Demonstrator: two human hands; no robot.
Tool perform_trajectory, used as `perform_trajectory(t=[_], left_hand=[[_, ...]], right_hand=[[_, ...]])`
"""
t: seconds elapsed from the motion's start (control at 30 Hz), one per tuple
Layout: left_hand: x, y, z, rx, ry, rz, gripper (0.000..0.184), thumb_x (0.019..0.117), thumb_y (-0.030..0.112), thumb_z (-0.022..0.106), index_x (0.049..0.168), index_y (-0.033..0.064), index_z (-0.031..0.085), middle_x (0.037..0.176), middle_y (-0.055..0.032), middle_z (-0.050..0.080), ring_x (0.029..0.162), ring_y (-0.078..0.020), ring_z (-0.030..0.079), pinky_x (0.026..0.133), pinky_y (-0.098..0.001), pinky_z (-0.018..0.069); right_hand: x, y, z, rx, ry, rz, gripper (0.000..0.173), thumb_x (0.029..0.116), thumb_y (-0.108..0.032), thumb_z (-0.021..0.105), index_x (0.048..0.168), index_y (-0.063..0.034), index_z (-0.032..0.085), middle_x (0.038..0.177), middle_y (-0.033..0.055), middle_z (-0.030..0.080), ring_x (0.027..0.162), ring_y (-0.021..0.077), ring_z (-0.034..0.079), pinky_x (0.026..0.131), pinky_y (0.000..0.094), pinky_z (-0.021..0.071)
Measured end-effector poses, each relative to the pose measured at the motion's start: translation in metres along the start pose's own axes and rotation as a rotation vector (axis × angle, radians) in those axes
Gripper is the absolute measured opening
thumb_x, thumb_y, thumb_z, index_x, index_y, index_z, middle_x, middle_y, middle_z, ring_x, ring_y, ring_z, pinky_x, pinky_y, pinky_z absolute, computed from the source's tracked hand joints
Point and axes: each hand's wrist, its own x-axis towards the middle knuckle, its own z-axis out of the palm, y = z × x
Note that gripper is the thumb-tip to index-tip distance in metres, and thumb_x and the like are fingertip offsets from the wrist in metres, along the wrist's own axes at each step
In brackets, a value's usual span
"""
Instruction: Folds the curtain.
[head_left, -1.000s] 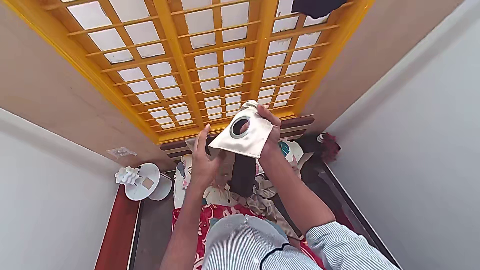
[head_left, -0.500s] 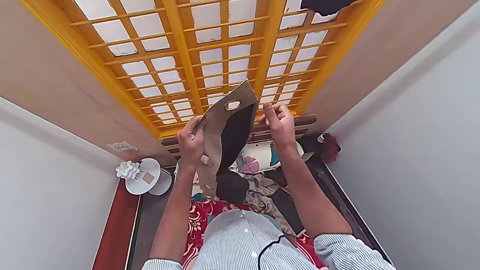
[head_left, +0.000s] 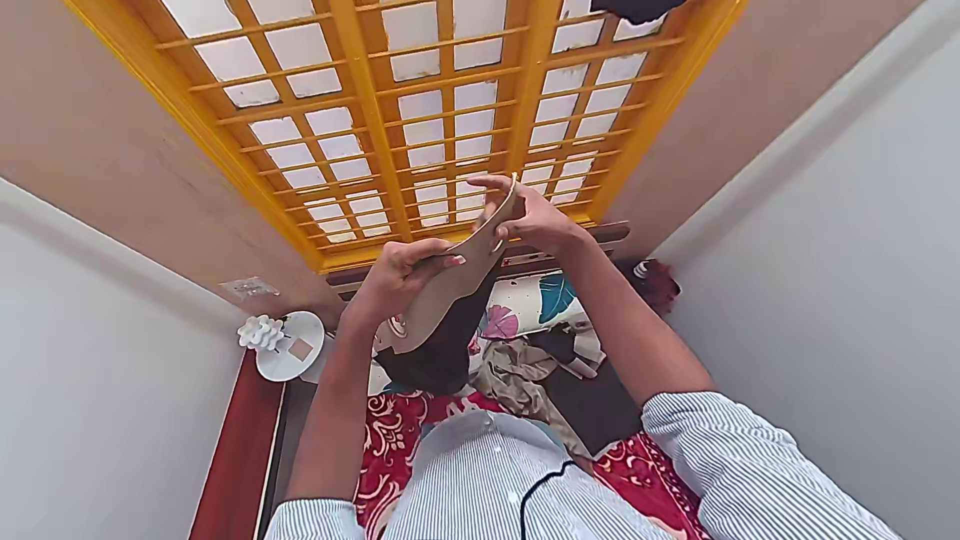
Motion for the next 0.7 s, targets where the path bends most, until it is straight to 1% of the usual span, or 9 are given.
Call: perform_trajectory(t=[0.03,0.07,0.13,0.3,0.4,0.47,0.53,0.63,0.7], left_hand=[[-0.003,0.003,-0.002,0.041,0.019,-0.012,0.014,0.1006,0.012,0.064,0.108,0.004,0.073,0.09,0.0006,0.074,0.077,-0.0032,0.068,0.073,-0.0217,0.0595],[-0.006,0.007,-0.005,0.094,0.044,-0.037,0.014,0.1007,0.014,0.065,0.109,0.0057,0.073,0.09,0.0015,0.074,0.078,-0.0026,0.069,0.073,-0.0215,0.0599],[-0.016,0.009,-0.005,0.156,0.089,-0.093,0.014,0.1006,0.019,0.066,0.106,0.0078,0.072,0.087,0.0026,0.073,0.074,-0.0022,0.069,0.069,-0.0212,0.059],[-0.036,-0.006,0.003,0.045,0.215,-0.211,0.018,0.0938,0.024,0.075,0.099,0.0082,0.07,0.08,0.0011,0.071,0.067,-0.0057,0.067,0.061,-0.024,0.0576],[-0.057,-0.025,0.02,-0.135,0.268,-0.345,0.026,0.0852,0.026,0.082,0.099,0.0082,0.07,0.083,0.0001,0.073,0.073,-0.0085,0.069,0.068,-0.029,0.0603],[-0.068,-0.036,0.028,-0.218,0.254,-0.378,0.034,0.0821,0.028,0.085,0.105,0.0062,0.071,0.089,-0.0012,0.075,0.079,-0.0104,0.072,0.075,-0.0322,0.0622],[-0.079,-0.044,0.034,-0.268,0.193,-0.394,0.034,0.0807,0.028,0.087,0.103,0.0054,0.073,0.09,-0.002,0.076,0.082,-0.0115,0.073,0.079,-0.0346,0.0629],[-0.088,-0.038,0.044,-0.371,0.032,-0.348,0.021,0.0874,0.022,0.081,0.099,0.0059,0.074,0.089,0.0012,0.076,0.083,-0.0074,0.073,0.082,-0.0318,0.0618],[-0.082,-0.022,0.051,-0.359,-0.063,-0.296,0.024,0.0965,0.023,0.072,0.108,0.0028,0.072,0.097,-0.0012,0.076,0.09,-0.0079,0.073,0.088,-0.0327,0.0613]], right_hand=[[-0.003,-0.001,0.005,0.046,0.03,-0.035,0.069,0.0733,-0.028,0.091,0.133,-0.0127,0.061,0.092,0.0039,0.075,0.075,0.0117,0.072,0.068,0.0283,0.0634],[-0.006,-0.004,0.009,0.077,0.036,-0.077,0.047,0.0767,-0.023,0.089,0.116,-0.0125,0.066,0.086,0.0024,0.074,0.067,0.0098,0.07,0.062,0.0268,0.0613],[-0.012,-0.015,0.02,0.114,0.02,-0.133,0.023,0.0839,-0.017,0.083,0.098,-0.0122,0.065,0.075,0.0026,0.071,0.056,0.0098,0.065,0.053,0.0267,0.0571],[-0.016,-0.056,0.05,0.027,0.113,-0.218,0.02,0.0878,-0.009,0.077,0.102,-0.0101,0.064,0.068,0.0013,0.068,0.046,0.0084,0.06,0.041,0.0238,0.0538],[-0.019,-0.076,0.062,-0.097,0.105,-0.305,0.019,0.089,-0.009,0.076,0.103,-0.0109,0.063,0.068,-0.0013,0.067,0.044,0.0057,0.057,0.038,0.0208,0.0493],[-0.021,-0.089,0.061,-0.2,0.057,-0.378,0.017,0.09,-0.009,0.076,0.101,-0.0105,0.062,0.069,-0.0022,0.067,0.045,0.0055,0.058,0.037,0.0211,0.0499],[-0.023,-0.101,0.053,-0.298,0.005,-0.45,0.016,0.091,-0.011,0.075,0.1,-0.0132,0.063,0.072,-0.0062,0.068,0.048,0.0037,0.06,0.04,0.0209,0.0525],[-0.017,-0.11,0.031,-0.47,-0.008,-0.502,0.017,0.0889,-0.014,0.077,0.1,-0.0135,0.064,0.076,-0.0107,0.069,0.056,0.001,0.063,0.051,0.0212,0.0574],[-0.005,-0.104,0.017,-0.548,0.057,-0.441,0.021,0.0864,-0.014,0.079,0.1,-0.011,0.063,0.075,-0.0096,0.069,0.058,0.0013,0.065,0.055,0.0221,0.0592]])
